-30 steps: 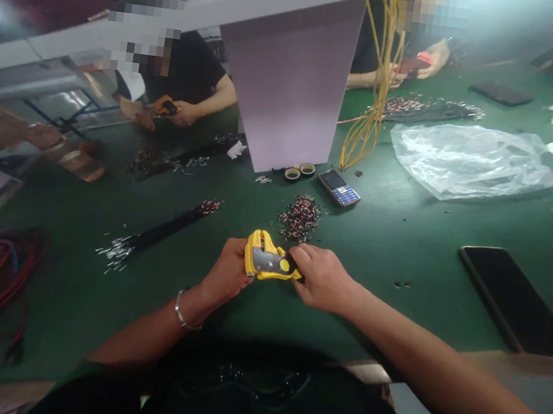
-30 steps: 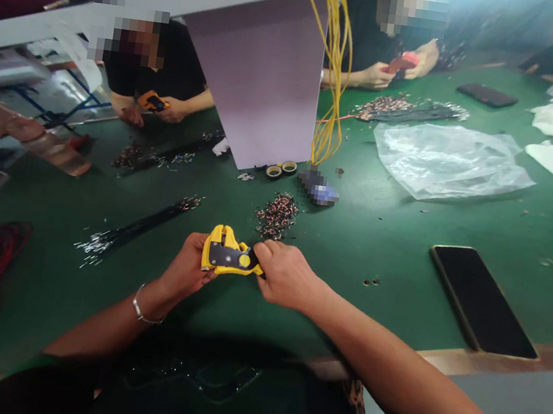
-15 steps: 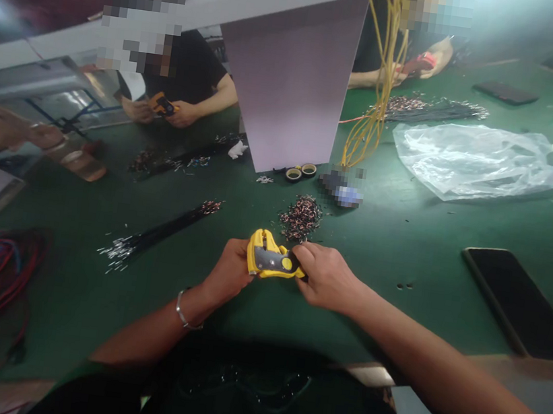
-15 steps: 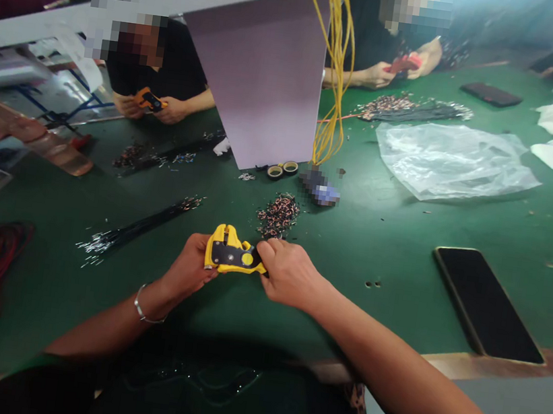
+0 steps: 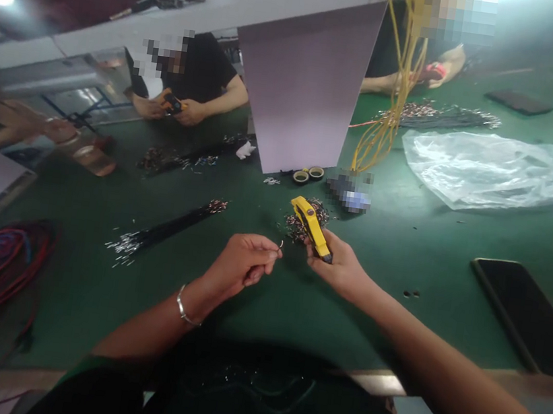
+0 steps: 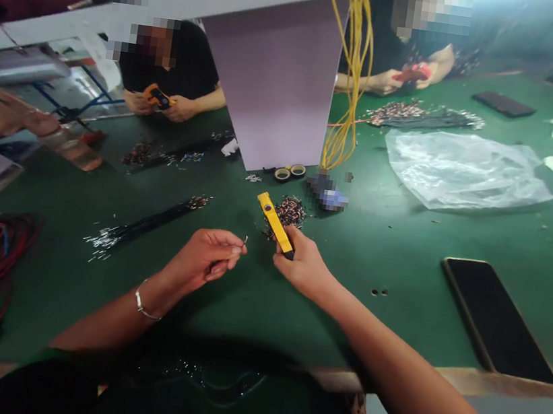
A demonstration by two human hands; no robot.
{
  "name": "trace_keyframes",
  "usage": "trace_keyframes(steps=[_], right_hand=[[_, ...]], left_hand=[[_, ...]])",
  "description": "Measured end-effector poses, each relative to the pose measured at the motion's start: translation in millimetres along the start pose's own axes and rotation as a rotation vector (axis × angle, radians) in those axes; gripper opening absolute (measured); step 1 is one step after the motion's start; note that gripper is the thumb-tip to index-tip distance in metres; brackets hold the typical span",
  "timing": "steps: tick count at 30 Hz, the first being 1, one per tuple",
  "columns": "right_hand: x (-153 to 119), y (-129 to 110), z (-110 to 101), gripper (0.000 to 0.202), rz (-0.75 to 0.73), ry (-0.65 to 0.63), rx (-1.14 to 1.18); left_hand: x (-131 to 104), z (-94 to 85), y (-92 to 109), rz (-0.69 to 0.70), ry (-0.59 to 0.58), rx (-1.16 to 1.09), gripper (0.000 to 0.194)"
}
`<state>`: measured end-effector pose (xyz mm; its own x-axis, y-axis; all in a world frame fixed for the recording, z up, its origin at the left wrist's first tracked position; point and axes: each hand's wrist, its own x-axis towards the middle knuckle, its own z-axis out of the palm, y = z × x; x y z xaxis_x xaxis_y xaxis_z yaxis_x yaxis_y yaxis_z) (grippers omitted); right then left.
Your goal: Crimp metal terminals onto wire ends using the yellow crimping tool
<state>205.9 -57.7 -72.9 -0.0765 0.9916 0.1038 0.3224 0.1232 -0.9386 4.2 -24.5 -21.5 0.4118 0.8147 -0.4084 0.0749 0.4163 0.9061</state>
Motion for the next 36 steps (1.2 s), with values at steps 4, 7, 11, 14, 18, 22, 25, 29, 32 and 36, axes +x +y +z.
trace_keyframes(steps=[4, 7, 11, 14, 18, 22, 25, 29, 32, 36], right_hand=[[-1, -3, 1, 0.020, 0.091, -0.007, -0.069], [-3, -7, 4, 0.026, 0.085, -0.016, -0.177], [-4, -7, 6, 0.026, 0.096, 0.015, -0.161], [-1, -5, 4, 0.023, 0.160, -0.007, 0.148], [1, -4, 0, 0.030, 0.222, -0.108, 0.644], [1, -4, -1, 0.033, 0.211, -0.154, 0.801], [0, -4, 0, 0.035, 0.199, -0.162, 0.839], [1, 1, 2, 0.037, 0.209, -0.166, 0.814], [2, 5, 5, 0.038, 0.246, -0.170, 0.789], [2, 8, 7, 0.036, 0.248, -0.166, 0.778]], left_hand=[[-1, -3.8, 4, 0.056, 0.024, 0.004, 0.016], [-4, -6.8, 9, 0.102, 0.057, 0.029, 0.016], [-7, -8.0, 12, 0.127, 0.079, 0.053, 0.016], [-7, -6.9, 14, 0.154, 0.080, 0.047, 0.016], [-2, -6.8, 13, 0.177, 0.101, 0.087, 0.016], [7, -10.4, 8, 0.214, 0.113, 0.176, 0.017], [12, -12.5, 2, 0.204, 0.082, 0.201, 0.020], [16, -11.4, -5, 0.134, 0.006, 0.128, 0.023], [18, -9.7, -8, 0.070, -0.009, 0.055, 0.019], [21, -9.1, -11, 0.029, -0.028, -0.007, 0.016]])
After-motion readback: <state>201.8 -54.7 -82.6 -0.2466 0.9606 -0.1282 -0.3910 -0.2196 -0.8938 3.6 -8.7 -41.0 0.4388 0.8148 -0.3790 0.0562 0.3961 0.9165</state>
